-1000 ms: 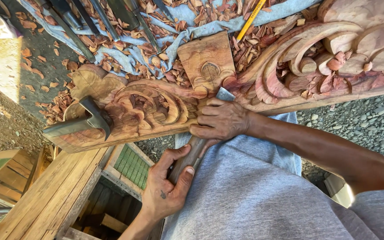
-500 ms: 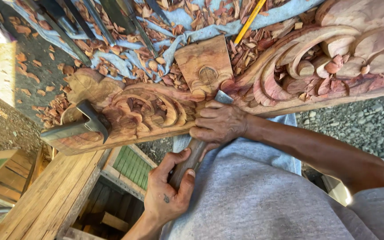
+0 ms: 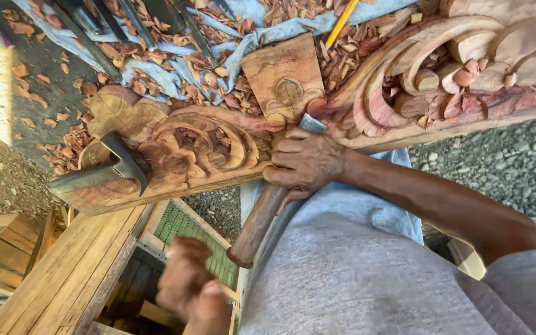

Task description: Carving intricate decorative designs into a large wood panel using various chisels and a hammer.

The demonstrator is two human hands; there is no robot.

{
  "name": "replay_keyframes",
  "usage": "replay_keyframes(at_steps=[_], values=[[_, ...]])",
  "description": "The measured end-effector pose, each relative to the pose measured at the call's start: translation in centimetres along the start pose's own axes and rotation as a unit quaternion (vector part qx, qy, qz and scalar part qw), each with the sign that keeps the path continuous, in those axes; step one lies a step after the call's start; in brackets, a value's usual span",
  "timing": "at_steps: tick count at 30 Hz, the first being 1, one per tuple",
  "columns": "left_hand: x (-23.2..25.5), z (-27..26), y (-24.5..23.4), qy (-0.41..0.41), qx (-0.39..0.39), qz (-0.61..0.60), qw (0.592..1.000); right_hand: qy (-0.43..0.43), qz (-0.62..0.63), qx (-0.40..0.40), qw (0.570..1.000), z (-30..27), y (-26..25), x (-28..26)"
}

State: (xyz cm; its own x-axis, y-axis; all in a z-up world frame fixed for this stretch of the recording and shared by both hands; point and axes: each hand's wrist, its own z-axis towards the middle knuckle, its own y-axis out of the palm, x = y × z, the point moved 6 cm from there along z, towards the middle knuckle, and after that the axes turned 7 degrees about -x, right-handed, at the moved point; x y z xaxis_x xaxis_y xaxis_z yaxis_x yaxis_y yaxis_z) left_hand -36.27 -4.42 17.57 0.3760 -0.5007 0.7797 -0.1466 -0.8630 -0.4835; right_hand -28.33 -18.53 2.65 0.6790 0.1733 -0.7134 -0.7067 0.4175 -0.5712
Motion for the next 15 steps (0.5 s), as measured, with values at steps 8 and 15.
replay_keyframes(at_steps=[8,15], values=[[1.3,-0.3,-1.8,-0.053,0.153,-0.013,0.987,0.011,0.003,-0.061,0.998,-0.5,1.6,-0.2],[0.3,-0.6,-0.7,0.088,0.170,-0.073,0.979,0.057,-0.018,-0.044,0.997,-0.2,-1.0,1.8]])
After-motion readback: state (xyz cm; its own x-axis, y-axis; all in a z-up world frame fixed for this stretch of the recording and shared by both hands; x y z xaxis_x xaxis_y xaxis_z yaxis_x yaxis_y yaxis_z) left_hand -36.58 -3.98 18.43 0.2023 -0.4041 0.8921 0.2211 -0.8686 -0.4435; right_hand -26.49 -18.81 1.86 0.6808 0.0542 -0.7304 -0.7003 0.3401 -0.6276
